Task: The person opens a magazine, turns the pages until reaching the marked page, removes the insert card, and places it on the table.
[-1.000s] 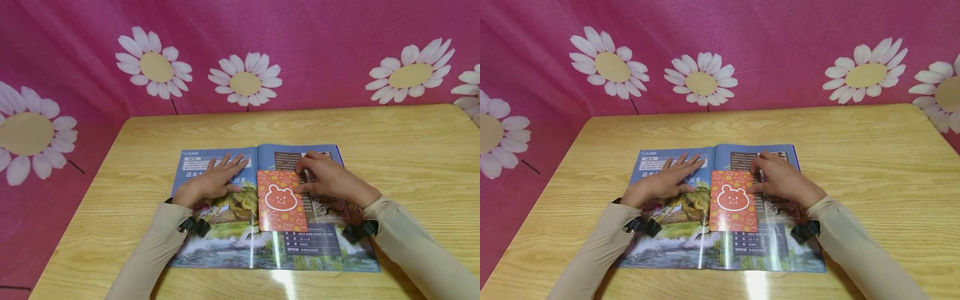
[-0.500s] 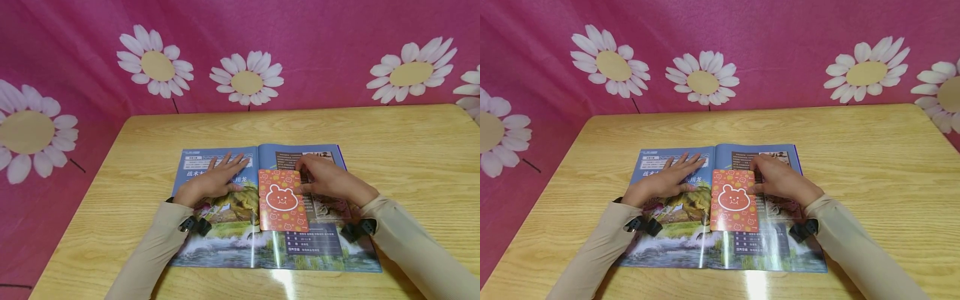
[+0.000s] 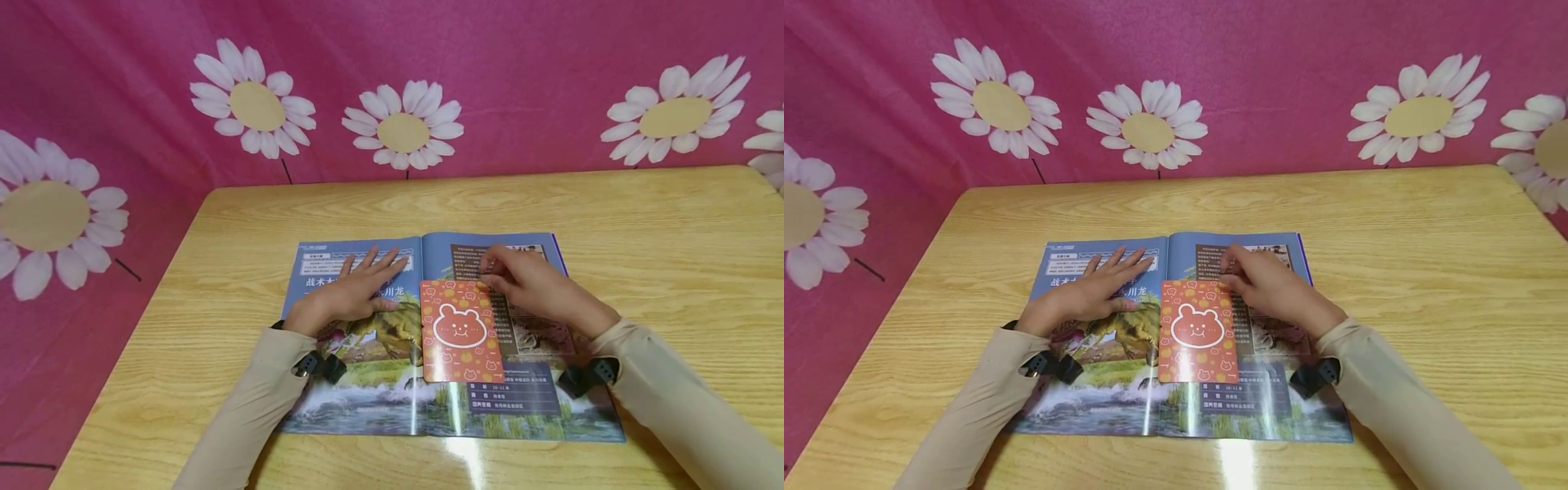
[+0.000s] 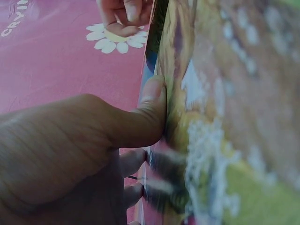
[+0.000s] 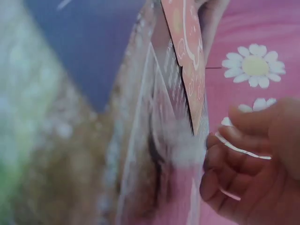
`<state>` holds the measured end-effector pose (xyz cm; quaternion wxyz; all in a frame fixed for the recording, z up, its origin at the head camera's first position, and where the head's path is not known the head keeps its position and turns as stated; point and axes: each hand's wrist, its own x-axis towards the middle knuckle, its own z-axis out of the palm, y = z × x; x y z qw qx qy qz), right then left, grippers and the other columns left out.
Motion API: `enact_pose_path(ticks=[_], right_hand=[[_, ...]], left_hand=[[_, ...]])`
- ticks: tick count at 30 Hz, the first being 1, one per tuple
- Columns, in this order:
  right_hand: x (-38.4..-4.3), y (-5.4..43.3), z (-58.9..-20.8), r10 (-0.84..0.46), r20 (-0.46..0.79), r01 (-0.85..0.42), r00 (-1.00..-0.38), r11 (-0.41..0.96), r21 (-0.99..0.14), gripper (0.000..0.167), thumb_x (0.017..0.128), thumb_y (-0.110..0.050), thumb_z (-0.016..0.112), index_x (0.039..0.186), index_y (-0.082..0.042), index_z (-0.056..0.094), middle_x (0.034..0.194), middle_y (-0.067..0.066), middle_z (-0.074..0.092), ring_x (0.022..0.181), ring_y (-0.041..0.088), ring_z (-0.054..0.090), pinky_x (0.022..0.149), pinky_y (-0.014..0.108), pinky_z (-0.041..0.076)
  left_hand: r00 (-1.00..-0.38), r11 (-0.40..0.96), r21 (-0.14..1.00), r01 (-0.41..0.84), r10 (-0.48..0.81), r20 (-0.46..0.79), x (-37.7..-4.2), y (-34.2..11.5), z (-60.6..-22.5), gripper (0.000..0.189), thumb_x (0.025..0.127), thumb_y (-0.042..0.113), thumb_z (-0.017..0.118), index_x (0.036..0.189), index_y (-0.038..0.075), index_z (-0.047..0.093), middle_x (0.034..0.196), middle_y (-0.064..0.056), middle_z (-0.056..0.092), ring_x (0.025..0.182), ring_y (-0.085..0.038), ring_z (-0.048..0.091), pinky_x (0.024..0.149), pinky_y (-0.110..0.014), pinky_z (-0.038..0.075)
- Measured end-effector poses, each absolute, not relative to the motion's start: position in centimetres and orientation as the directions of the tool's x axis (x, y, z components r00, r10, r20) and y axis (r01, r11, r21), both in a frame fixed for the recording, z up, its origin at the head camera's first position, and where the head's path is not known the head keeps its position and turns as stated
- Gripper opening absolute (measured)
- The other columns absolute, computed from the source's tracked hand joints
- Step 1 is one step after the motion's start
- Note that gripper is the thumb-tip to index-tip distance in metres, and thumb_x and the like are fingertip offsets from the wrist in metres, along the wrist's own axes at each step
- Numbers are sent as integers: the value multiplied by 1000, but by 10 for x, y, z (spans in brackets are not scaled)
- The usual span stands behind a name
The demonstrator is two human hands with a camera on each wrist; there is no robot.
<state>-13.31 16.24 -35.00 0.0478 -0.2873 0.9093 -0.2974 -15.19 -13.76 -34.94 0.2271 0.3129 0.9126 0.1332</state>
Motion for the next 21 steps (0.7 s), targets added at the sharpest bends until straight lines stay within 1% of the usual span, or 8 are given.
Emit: enact_pose_path(ticks=[4, 6, 8, 12, 15, 19, 21], right_hand=[[-131, 157, -349, -590, 5, -508, -808, 692, -513, 33, 87, -30, 74, 105, -7, 58, 81, 0, 54, 69, 13, 46, 63, 32, 40], [-131, 155, -349, -608, -18, -516, -794, 689, -508, 38, 82, -33, 78, 101, -7, 57, 80, 0, 50, 69, 14, 43, 62, 32, 38], [-131, 154, -349, -606, -26, -512, -795, 694, -507, 39, 79, -31, 81, 96, -8, 54, 79, 1, 48, 69, 14, 42, 62, 32, 37], [-131, 154, -349, -594, -30, -490, -804, 690, -533, 39, 79, -28, 81, 91, -8, 50, 74, 1, 47, 66, 14, 41, 61, 32, 36], [-129, 156, -349, -592, -28, -473, -805, 670, -573, 36, 82, -25, 79, 92, -8, 49, 71, 0, 48, 63, 12, 42, 59, 30, 37], [-128, 158, -350, -604, 2, -482, -797, 635, -603, 22, 90, -14, 70, 99, -6, 52, 70, -3, 52, 60, 10, 46, 57, 29, 40], [-129, 158, -351, -594, 24, -485, -804, 632, -605, 15, 92, -10, 66, 102, -5, 54, 70, -3, 55, 60, 10, 48, 58, 30, 42]], left_hand=[[-699, 768, 389, 509, 632, -333, -152, -137, -349, 74, 99, 34, 50, 157, 17, 6, 162, -4, -7, 146, -29, -13, 112, -55, -12], [-699, 768, 391, 507, 632, -336, -152, -137, -349, 74, 99, 34, 50, 157, 17, 6, 162, -4, -7, 146, -29, -13, 113, -55, -12], [-698, 770, 389, 506, 631, -339, -152, -137, -348, 74, 100, 34, 50, 157, 17, 6, 162, -4, -7, 146, -29, -13, 113, -55, -12], [-701, 772, 382, 508, 629, -338, -152, -137, -349, 74, 99, 34, 50, 157, 18, 6, 162, -3, -7, 146, -29, -13, 113, -55, -12], [-702, 772, 378, 511, 629, -334, -152, -136, -350, 74, 99, 34, 50, 157, 18, 6, 162, -3, -7, 146, -29, -13, 113, -55, -11], [-702, 771, 380, 512, 630, -332, -151, -137, -349, 75, 99, 34, 51, 157, 18, 6, 162, -4, -7, 146, -29, -13, 113, -55, -11], [-702, 770, 383, 510, 630, -332, -151, -137, -349, 74, 99, 33, 51, 157, 18, 6, 162, -4, -7, 146, -29, -13, 113, -55, -11]])
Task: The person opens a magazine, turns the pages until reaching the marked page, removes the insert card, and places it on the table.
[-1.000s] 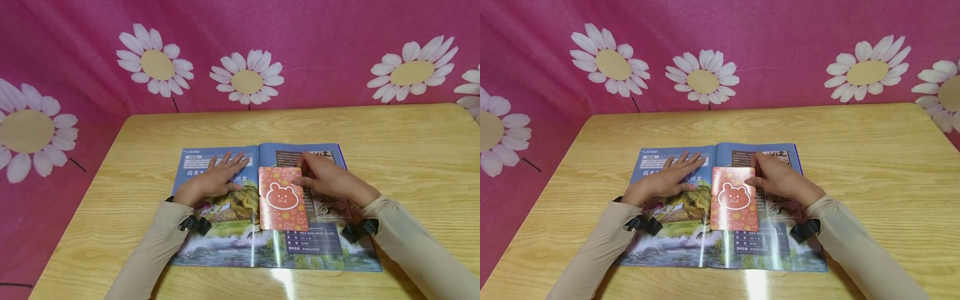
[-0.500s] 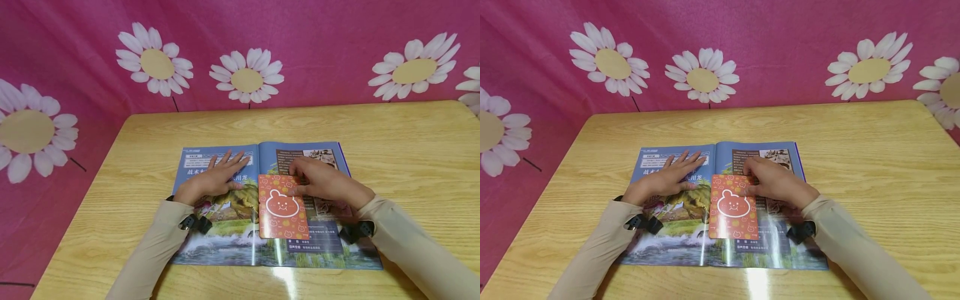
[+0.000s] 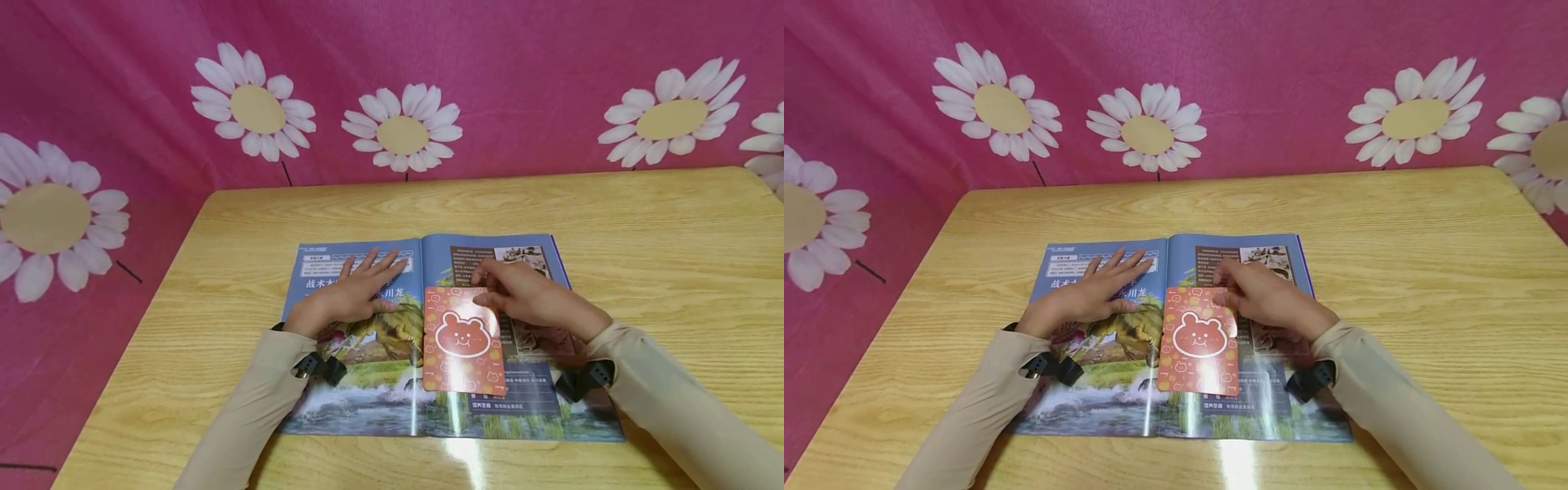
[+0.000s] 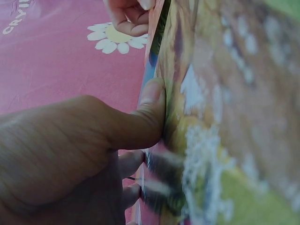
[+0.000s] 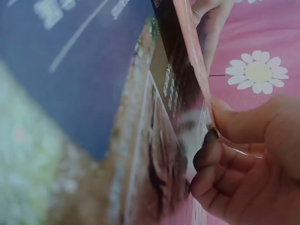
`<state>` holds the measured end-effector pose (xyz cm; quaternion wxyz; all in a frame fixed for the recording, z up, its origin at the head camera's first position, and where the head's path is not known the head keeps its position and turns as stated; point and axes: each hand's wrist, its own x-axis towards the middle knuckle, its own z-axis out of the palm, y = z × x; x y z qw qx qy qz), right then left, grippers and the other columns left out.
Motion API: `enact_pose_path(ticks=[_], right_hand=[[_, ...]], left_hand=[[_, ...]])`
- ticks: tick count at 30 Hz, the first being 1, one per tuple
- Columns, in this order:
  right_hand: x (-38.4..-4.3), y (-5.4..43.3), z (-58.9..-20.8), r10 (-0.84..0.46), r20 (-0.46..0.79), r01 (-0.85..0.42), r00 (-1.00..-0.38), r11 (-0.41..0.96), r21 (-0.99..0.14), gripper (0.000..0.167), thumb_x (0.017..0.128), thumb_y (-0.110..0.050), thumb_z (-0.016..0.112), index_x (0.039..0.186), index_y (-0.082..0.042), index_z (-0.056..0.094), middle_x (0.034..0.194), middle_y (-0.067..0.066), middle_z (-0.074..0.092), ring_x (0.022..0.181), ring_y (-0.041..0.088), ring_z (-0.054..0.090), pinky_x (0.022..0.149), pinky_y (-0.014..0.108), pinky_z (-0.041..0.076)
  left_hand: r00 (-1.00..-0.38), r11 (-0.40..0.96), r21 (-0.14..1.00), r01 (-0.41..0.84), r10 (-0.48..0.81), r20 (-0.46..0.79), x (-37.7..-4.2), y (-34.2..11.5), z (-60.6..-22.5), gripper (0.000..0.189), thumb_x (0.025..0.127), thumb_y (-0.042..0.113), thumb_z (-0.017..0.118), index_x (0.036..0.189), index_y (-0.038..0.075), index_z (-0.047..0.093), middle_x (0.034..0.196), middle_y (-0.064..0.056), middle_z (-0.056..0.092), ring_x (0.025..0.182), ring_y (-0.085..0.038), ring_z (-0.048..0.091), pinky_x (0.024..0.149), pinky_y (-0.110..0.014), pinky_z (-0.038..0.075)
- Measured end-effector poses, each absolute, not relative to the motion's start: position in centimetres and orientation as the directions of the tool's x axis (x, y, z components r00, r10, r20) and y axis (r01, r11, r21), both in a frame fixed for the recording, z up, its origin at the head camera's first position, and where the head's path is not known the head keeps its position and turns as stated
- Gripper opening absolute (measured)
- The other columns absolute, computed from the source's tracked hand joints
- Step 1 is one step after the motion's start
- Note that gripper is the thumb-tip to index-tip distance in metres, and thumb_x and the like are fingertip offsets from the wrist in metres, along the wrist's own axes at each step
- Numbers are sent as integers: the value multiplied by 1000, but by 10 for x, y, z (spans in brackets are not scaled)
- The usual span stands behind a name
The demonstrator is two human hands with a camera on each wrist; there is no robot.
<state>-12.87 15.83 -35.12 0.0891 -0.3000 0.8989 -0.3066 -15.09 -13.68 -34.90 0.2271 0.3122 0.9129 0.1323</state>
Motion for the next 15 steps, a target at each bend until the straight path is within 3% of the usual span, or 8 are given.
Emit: enact_pose_path(ticks=[8, 15], right_hand=[[-128, 160, -353, -508, 20, -377, -861, 613, -694, 9, 96, -5, 59, 103, -6, 64, 73, 2, 58, 58, 12, 54, 54, 29, 46], [-129, 162, -350, -426, 86, -353, -901, 601, -717, 15, 95, -1, 58, 106, -4, 68, 96, 15, 67, 70, 18, 65, 55, 30, 50]], left_hand=[[-699, 764, 391, 513, 636, -326, -150, -138, -350, 74, 99, 33, 51, 157, 18, 7, 162, -4, -7, 146, -29, -13, 113, -55, -11], [-699, 762, 394, 514, 639, -321, -151, -139, -352, 74, 99, 33, 51, 157, 18, 6, 162, -4, -7, 146, -29, -13, 113, -55, -12]])
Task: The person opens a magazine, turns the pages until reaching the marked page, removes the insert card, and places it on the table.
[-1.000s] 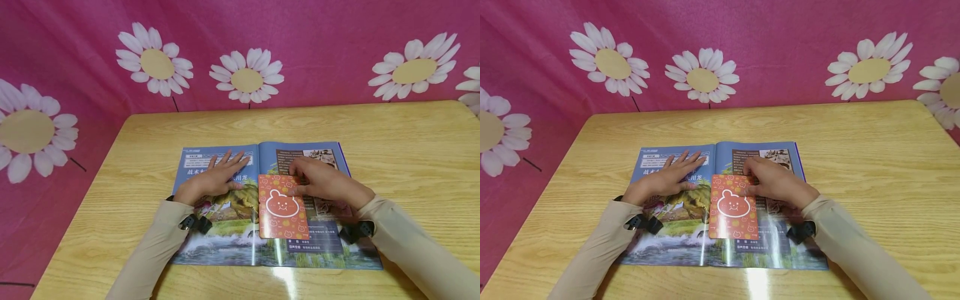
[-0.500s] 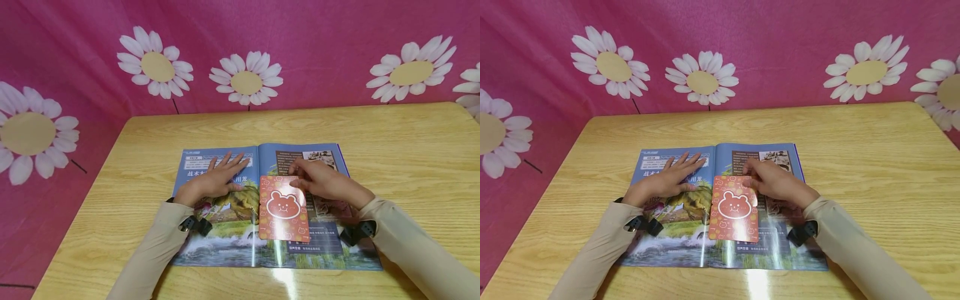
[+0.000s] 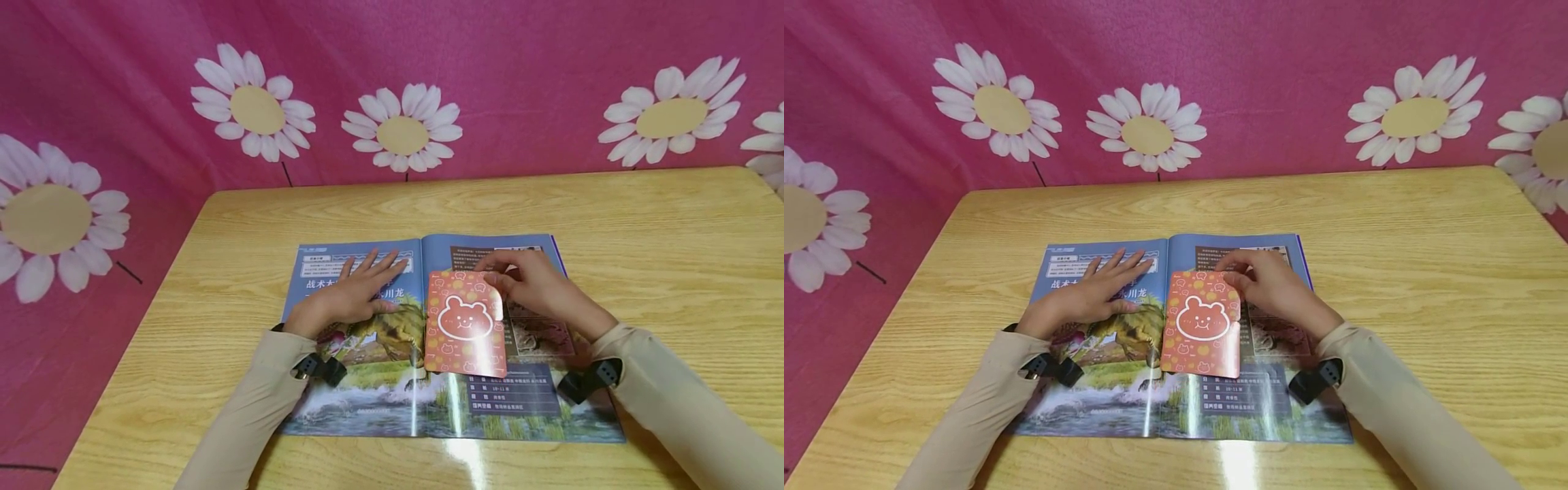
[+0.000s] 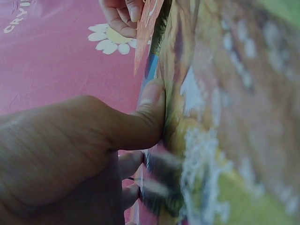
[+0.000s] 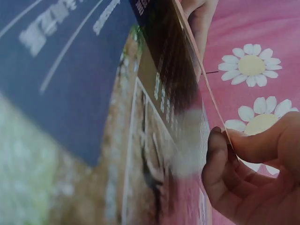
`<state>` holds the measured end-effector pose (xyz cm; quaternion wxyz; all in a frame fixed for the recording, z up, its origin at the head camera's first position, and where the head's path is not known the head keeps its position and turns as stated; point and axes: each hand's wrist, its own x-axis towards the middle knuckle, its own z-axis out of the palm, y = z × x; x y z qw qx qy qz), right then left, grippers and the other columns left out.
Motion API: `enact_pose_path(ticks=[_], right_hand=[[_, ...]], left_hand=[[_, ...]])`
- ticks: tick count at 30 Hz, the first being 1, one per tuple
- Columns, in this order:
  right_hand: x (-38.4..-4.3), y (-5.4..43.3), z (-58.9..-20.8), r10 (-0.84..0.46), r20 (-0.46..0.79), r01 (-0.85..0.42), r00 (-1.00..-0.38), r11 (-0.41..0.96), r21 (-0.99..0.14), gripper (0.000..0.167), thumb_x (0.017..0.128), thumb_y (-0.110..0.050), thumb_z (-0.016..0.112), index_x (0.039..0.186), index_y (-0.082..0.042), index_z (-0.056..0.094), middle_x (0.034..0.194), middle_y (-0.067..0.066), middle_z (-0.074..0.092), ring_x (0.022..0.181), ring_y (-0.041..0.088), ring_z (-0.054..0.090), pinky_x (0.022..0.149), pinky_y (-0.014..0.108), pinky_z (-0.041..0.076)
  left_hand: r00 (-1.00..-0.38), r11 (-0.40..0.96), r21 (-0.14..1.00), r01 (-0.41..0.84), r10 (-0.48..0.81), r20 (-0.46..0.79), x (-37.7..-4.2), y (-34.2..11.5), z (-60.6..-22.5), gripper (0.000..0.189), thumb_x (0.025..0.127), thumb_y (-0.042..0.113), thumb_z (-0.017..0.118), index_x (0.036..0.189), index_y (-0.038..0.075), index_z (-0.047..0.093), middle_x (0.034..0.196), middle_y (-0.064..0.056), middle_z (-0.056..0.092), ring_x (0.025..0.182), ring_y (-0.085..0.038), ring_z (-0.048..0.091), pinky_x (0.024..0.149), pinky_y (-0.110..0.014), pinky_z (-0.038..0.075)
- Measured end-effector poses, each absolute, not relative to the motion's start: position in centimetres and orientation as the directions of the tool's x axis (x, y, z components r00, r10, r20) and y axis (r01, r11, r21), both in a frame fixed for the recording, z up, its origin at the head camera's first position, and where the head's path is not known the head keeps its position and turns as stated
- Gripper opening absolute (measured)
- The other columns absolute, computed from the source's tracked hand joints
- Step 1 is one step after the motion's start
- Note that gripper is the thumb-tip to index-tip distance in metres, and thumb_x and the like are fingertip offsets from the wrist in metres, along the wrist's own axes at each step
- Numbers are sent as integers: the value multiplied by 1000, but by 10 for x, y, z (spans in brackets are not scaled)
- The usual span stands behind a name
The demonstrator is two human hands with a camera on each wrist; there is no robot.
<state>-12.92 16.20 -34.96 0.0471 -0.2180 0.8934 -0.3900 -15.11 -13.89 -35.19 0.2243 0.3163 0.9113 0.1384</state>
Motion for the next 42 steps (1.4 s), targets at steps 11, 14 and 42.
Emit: enact_pose_path(ticks=[11, 14, 42], right_hand=[[-132, 169, -348, -362, 193, -399, -912, 678, -618, 21, 94, 0, 58, 109, -5, 72, 74, 10, 67, 54, 11, 57, 47, 26, 40], [-131, 169, -347, -366, 261, -449, -893, 695, -562, 21, 92, 2, 59, 108, -5, 72, 71, 6, 66, 50, 9, 47, 47, 26, 37], [-131, 181, -347, -275, 229, -357, -934, 685, -635, 21, 95, 0, 56, 110, -2, 70, 115, 21, 64, 90, 37, 69, 69, 45, 55]], left_hand=[[-702, 763, 389, 516, 637, -318, -151, -139, -352, 74, 99, 33, 51, 157, 18, 6, 162, -4, -6, 146, -29, -13, 113, -55, -11], [-704, 766, 384, 516, 634, -319, -151, -139, -352, 74, 99, 34, 50, 157, 18, 6, 162, -3, -6, 146, -29, -13, 113, -55, -11], [-703, 768, 358, 531, 636, -320, -151, -140, -355, 69, 102, 36, 44, 157, 19, 5, 162, -3, -6, 146, -29, -14, 112, -55, -12]])
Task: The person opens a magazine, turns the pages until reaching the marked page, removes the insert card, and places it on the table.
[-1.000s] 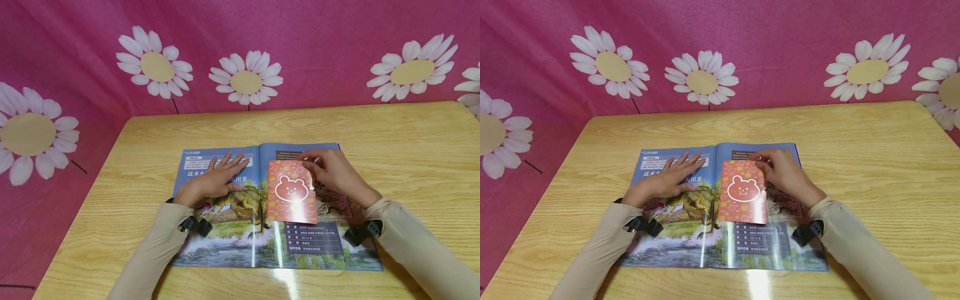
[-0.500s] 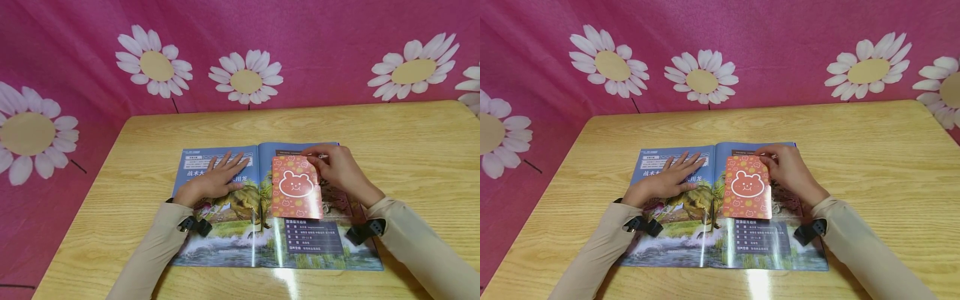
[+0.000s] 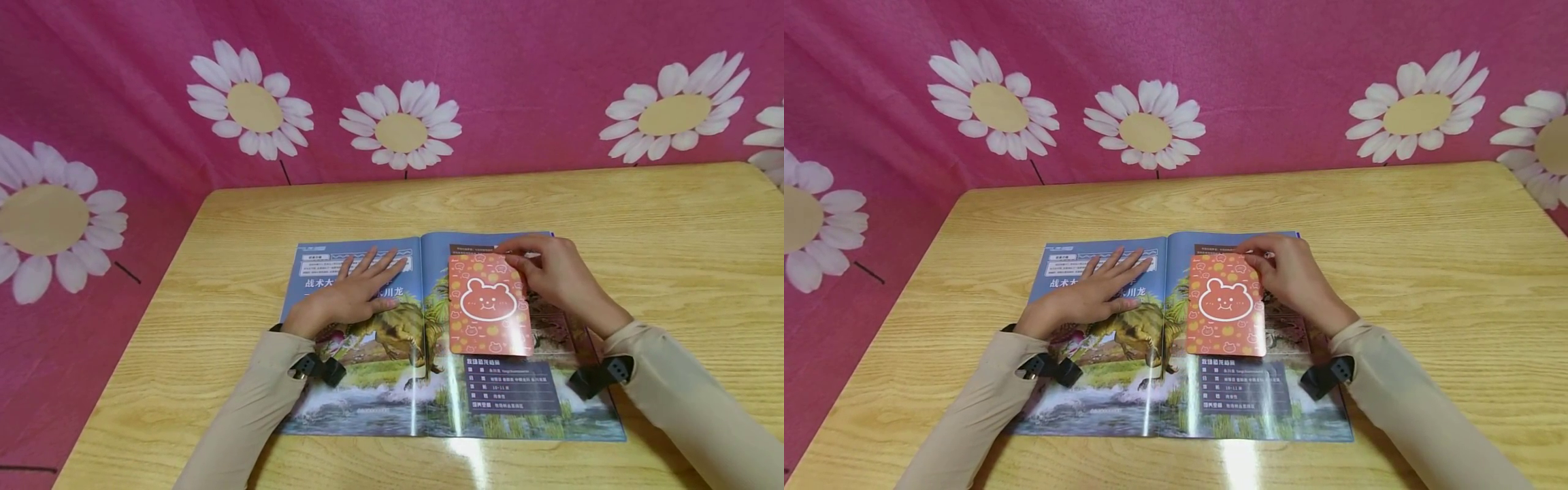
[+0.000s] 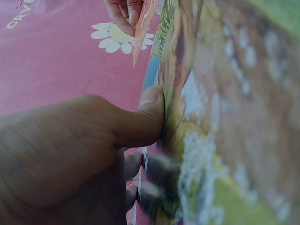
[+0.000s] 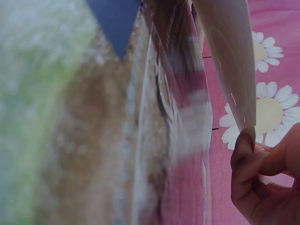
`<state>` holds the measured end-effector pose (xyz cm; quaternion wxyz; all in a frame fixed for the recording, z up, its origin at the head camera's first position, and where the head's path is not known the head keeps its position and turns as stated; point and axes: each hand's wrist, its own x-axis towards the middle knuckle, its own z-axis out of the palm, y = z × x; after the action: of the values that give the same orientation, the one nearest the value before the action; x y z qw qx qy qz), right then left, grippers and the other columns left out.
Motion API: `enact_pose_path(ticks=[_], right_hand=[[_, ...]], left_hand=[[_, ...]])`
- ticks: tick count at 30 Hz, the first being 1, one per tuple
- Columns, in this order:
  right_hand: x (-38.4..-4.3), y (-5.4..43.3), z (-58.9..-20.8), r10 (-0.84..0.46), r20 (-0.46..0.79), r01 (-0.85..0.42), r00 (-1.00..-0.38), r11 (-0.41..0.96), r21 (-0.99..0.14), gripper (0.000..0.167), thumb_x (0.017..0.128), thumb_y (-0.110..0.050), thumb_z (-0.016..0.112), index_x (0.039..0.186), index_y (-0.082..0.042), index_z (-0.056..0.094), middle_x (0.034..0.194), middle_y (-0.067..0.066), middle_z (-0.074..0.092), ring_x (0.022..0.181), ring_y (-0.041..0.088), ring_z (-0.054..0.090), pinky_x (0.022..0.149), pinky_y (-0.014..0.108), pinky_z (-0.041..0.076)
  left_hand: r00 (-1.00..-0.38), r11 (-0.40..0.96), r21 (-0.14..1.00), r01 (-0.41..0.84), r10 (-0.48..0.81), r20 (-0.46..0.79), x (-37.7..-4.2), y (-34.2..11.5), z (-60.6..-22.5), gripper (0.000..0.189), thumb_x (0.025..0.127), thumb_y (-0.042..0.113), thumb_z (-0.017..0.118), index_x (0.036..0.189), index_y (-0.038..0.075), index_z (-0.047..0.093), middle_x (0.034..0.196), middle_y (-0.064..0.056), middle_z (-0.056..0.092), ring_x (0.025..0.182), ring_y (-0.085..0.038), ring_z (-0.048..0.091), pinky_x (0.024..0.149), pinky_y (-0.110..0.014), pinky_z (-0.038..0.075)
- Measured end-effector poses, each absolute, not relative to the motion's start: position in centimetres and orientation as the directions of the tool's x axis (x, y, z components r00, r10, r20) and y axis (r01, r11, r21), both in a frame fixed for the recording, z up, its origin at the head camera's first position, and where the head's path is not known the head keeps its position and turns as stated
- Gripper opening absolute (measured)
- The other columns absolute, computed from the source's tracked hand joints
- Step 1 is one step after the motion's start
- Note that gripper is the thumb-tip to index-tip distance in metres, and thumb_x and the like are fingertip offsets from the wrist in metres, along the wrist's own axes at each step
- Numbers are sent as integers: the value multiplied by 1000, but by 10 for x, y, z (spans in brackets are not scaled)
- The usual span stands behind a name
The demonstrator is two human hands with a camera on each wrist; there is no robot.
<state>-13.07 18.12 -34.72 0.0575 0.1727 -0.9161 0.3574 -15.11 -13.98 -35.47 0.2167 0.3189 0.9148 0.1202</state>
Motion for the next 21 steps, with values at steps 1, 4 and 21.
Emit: enact_pose_path(ticks=[1, 4, 21], right_hand=[[-130, 182, -348, -273, 225, -353, -935, 685, -638, 21, 95, -1, 56, 110, -2, 70, 115, 22, 64, 91, 37, 69, 68, 44, 55], [-130, 184, -349, -263, 217, -341, -940, 688, -641, 20, 96, -3, 57, 111, -4, 71, 114, 21, 65, 89, 35, 69, 63, 37, 52], [-132, 192, -347, -262, 190, -322, -946, 693, -645, 20, 96, -4, 57, 112, -2, 70, 111, 22, 64, 70, 23, 65, 49, 27, 41]], left_hand=[[-702, 768, 358, 531, 636, -321, -151, -140, -354, 69, 102, 36, 44, 157, 19, 5, 162, -3, -6, 146, -28, -14, 112, -55, -12], [-701, 766, 362, 531, 638, -319, -151, -140, -355, 69, 102, 36, 44, 157, 19, 5, 162, -3, -7, 146, -28, -15, 112, -55, -13], [-689, 756, 387, 529, 648, -324, -150, -141, -354, 69, 103, 35, 45, 157, 18, 4, 162, -4, -10, 145, -28, -17, 112, -54, -14]])
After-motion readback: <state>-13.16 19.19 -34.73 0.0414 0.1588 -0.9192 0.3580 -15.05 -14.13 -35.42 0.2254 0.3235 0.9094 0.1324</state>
